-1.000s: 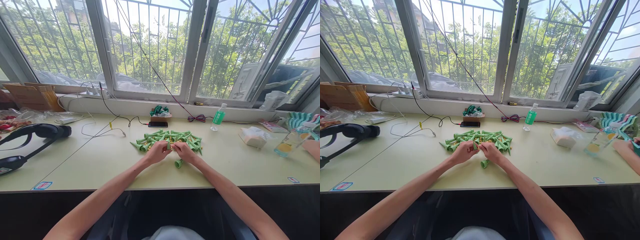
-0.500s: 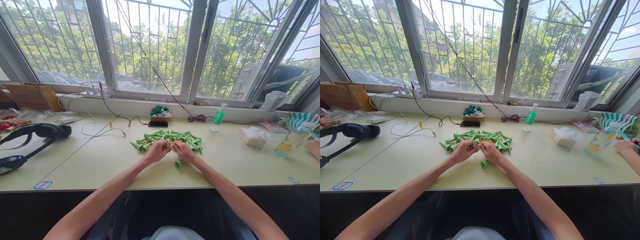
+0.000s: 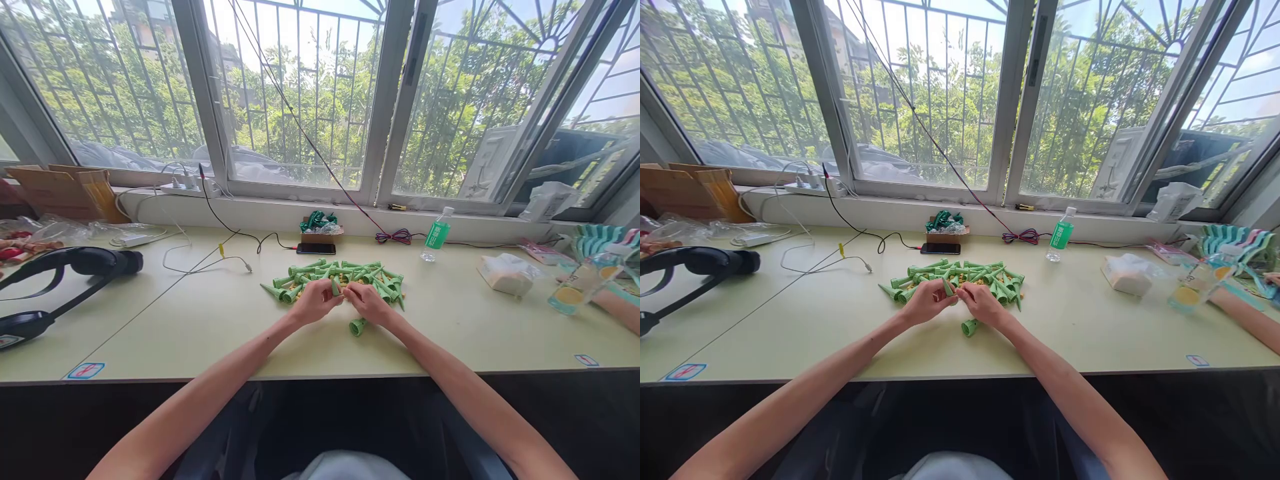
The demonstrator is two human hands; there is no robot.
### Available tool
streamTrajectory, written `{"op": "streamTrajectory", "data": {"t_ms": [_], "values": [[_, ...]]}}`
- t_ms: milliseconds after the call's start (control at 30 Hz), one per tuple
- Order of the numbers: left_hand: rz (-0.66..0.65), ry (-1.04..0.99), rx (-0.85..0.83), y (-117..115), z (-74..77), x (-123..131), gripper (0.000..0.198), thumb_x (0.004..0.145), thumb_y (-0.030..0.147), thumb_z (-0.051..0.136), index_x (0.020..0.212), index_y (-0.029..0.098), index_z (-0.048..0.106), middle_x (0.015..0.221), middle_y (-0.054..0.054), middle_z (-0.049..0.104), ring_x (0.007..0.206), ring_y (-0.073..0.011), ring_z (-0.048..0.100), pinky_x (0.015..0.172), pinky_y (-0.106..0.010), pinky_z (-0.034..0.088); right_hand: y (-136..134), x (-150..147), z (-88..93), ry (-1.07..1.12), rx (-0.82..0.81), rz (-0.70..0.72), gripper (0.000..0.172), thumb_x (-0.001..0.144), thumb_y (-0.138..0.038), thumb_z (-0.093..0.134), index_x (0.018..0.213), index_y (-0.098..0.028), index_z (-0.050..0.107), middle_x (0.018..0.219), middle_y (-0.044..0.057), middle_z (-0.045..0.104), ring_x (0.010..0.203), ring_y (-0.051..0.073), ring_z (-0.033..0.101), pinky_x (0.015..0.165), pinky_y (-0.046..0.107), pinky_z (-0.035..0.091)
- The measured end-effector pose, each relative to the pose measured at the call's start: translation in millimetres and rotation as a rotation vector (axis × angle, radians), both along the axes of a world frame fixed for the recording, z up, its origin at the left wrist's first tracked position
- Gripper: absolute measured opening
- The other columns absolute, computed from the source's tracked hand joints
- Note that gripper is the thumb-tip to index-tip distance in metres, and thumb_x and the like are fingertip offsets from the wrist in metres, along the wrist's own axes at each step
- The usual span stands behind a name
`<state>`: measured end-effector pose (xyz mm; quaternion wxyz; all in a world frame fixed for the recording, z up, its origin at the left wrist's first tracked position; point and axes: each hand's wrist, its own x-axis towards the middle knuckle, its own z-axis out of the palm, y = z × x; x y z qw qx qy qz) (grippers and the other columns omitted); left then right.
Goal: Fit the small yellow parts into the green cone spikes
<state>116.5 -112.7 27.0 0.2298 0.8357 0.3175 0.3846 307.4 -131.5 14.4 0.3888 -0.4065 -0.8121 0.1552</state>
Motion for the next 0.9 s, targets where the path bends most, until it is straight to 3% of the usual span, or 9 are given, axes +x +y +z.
{"op": "streamTrajectory", "data": {"t_ms": [167, 267, 433, 533, 700, 900], "values": [[-0.020, -0.135, -0.253, -2.3, 6.1, -0.6, 0.032, 0.077, 0.045, 0.068, 0.077, 0.013, 0.066, 0.058, 0.000, 0.054, 0.050, -0.0078, 0.045, 0.046, -0.019, 0.037, -4.0, -0.4, 3.0, 0.080, -0.025, 0.054, 0.026, 0.094, -0.041, 0.048, 0.101, -0.017, 0.055, 0.067, -0.001, 0.058, 0.053, 0.011, 0.045, 0.054, 0.023, 0.038], [-0.046, -0.187, -0.421, -4.7, 11.6, -1.7, 0.036, 0.075, 0.048, 0.070, 0.077, 0.013, 0.065, 0.055, 0.002, 0.051, 0.043, -0.0061, 0.041, 0.039, -0.018, 0.032, -3.8, -0.5, 2.1, 0.105, -0.016, 0.052, 0.027, 0.093, -0.041, 0.050, 0.106, -0.018, 0.054, 0.075, 0.003, 0.062, 0.058, 0.013, 0.052, 0.057, 0.024, 0.043], [-0.075, -0.185, -0.501, -4.7, 12.9, -3.9, 0.037, 0.070, 0.047, 0.074, 0.078, 0.013, 0.063, 0.059, 0.002, 0.052, 0.042, -0.0058, 0.043, 0.037, -0.018, 0.033, -2.3, -0.5, 0.2, 0.101, -0.007, 0.055, 0.025, 0.095, -0.041, 0.049, 0.103, -0.018, 0.057, 0.078, 0.004, 0.064, 0.065, 0.014, 0.057, 0.063, 0.026, 0.046], [-0.075, -0.139, -0.475, -3.0, 9.9, -4.5, 0.036, 0.070, 0.046, 0.074, 0.078, 0.013, 0.063, 0.059, 0.001, 0.054, 0.044, -0.0066, 0.044, 0.038, -0.018, 0.033, -2.2, -0.2, -0.1, 0.063, -0.008, 0.057, 0.025, 0.096, -0.041, 0.047, 0.096, -0.018, 0.058, 0.070, 0.001, 0.060, 0.060, 0.013, 0.051, 0.059, 0.024, 0.042], [-0.086, -0.037, -0.249, -2.3, 4.9, -3.0, 0.027, 0.076, 0.040, 0.068, 0.074, 0.013, 0.062, 0.061, 0.000, 0.056, 0.056, -0.0103, 0.052, 0.051, -0.021, 0.041, -1.6, 0.1, -0.3, 0.020, 0.016, 0.047, 0.034, 0.098, -0.040, 0.040, 0.074, -0.018, 0.052, 0.062, -0.002, 0.052, 0.056, 0.011, 0.043, 0.057, 0.023, 0.035], [-0.055, 0.084, -0.023, -3.2, 0.7, 0.0, 0.020, 0.078, 0.029, 0.066, 0.066, 0.015, 0.058, 0.060, 0.002, 0.053, 0.054, -0.0093, 0.045, 0.052, -0.022, 0.038, 1.0, 0.6, -2.9, -0.039, 0.064, 0.006, 0.042, 0.099, -0.039, 0.036, 0.062, -0.019, 0.039, 0.057, -0.003, 0.044, 0.053, 0.010, 0.036, 0.055, 0.024, 0.028]]}}
